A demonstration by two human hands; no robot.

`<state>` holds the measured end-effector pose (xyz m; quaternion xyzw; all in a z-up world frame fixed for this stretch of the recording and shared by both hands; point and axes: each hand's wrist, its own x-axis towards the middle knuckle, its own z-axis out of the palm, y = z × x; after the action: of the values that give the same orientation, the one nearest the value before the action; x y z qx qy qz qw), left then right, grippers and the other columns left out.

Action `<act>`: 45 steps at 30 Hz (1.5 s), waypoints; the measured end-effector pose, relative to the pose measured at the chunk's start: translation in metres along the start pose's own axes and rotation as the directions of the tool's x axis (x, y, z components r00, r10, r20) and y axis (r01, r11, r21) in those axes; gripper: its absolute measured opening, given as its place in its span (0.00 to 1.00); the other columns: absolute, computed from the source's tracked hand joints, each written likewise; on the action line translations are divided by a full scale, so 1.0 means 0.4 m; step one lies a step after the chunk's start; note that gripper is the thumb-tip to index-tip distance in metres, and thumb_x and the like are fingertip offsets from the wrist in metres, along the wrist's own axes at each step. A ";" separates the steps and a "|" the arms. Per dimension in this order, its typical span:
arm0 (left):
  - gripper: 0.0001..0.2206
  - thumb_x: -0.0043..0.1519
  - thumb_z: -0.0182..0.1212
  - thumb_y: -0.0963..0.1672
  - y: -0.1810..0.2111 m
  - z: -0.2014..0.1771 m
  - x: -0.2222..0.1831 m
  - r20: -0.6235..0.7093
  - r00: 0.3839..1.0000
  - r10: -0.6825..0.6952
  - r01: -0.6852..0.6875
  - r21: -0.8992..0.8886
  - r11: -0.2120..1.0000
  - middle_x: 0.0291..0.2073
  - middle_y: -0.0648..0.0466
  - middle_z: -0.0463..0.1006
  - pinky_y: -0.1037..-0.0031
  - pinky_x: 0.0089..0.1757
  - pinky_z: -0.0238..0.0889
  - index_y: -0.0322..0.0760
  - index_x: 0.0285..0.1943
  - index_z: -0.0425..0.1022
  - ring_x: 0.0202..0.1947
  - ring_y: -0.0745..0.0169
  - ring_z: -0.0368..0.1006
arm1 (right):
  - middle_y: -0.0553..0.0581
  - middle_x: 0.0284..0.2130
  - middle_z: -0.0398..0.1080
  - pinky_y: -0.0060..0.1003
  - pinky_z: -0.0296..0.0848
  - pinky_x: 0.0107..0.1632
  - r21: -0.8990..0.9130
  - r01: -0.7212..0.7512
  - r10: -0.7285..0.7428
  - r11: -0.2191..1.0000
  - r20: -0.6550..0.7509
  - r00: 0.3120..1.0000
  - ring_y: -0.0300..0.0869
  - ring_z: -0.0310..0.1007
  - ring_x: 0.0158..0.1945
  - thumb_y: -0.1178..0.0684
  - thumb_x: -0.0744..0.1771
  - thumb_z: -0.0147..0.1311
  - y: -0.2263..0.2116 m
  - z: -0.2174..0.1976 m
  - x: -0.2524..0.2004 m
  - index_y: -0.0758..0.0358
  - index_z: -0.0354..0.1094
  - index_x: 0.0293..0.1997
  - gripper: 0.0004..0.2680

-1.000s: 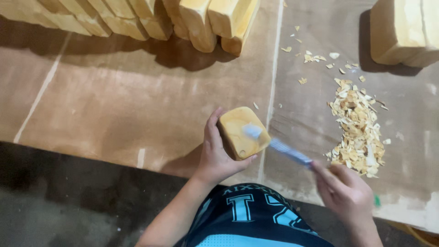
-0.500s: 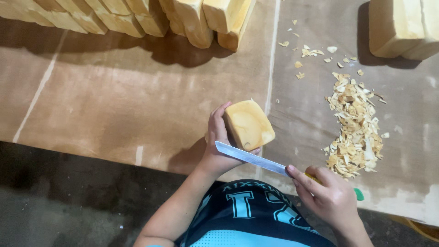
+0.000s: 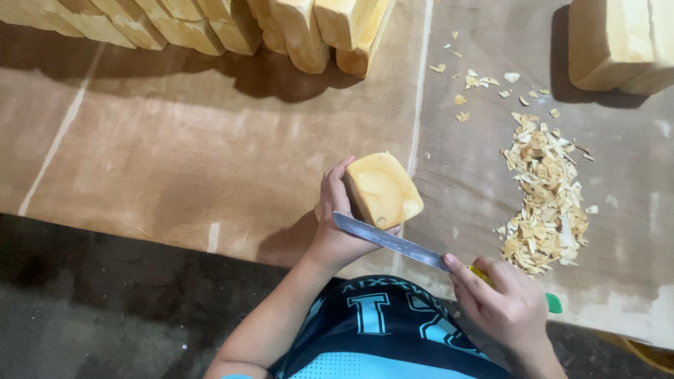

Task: The person uses a knife to scrape and trim the edges of bread loaves on a wooden table, moving each loaf aside after trimming to clear space for the next one.

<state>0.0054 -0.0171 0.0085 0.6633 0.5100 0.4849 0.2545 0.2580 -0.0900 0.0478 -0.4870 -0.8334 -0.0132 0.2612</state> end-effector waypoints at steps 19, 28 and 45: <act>0.54 0.39 0.83 0.48 0.006 0.036 -0.010 0.110 0.993 0.051 -0.050 -0.005 0.999 0.64 0.39 0.60 0.54 0.65 0.54 0.31 0.73 0.49 0.67 0.38 0.57 | 0.56 0.29 0.72 0.38 0.67 0.26 -0.081 -0.135 0.128 0.988 -0.085 0.988 0.42 0.69 0.25 0.58 0.63 0.65 0.024 0.043 -0.016 0.52 0.76 0.56 0.16; 0.54 0.38 0.82 0.47 -0.012 0.020 -0.027 0.171 0.980 0.097 -0.092 -0.039 0.995 0.67 0.37 0.58 0.53 0.66 0.53 0.30 0.73 0.47 0.69 0.35 0.55 | 0.54 0.31 0.72 0.37 0.70 0.29 0.156 -0.397 0.378 0.904 0.137 0.915 0.41 0.70 0.26 0.55 0.63 0.61 0.032 0.010 0.015 0.47 0.74 0.58 0.17; 0.53 0.38 0.80 0.44 -0.042 -0.164 -0.048 0.382 0.924 -0.014 0.129 -0.279 0.952 0.69 0.46 0.63 0.57 0.68 0.57 0.41 0.75 0.48 0.72 0.47 0.61 | 0.49 0.35 0.70 0.29 0.68 0.31 0.502 -0.834 0.734 0.229 0.474 0.486 0.34 0.66 0.31 0.50 0.68 0.57 0.201 0.239 -0.151 0.56 0.64 0.70 0.20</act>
<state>-0.0613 -0.0392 0.0133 0.6783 0.3969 0.4107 0.4622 0.3069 -0.0698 -0.0804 -0.7040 -0.4289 0.4590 0.3313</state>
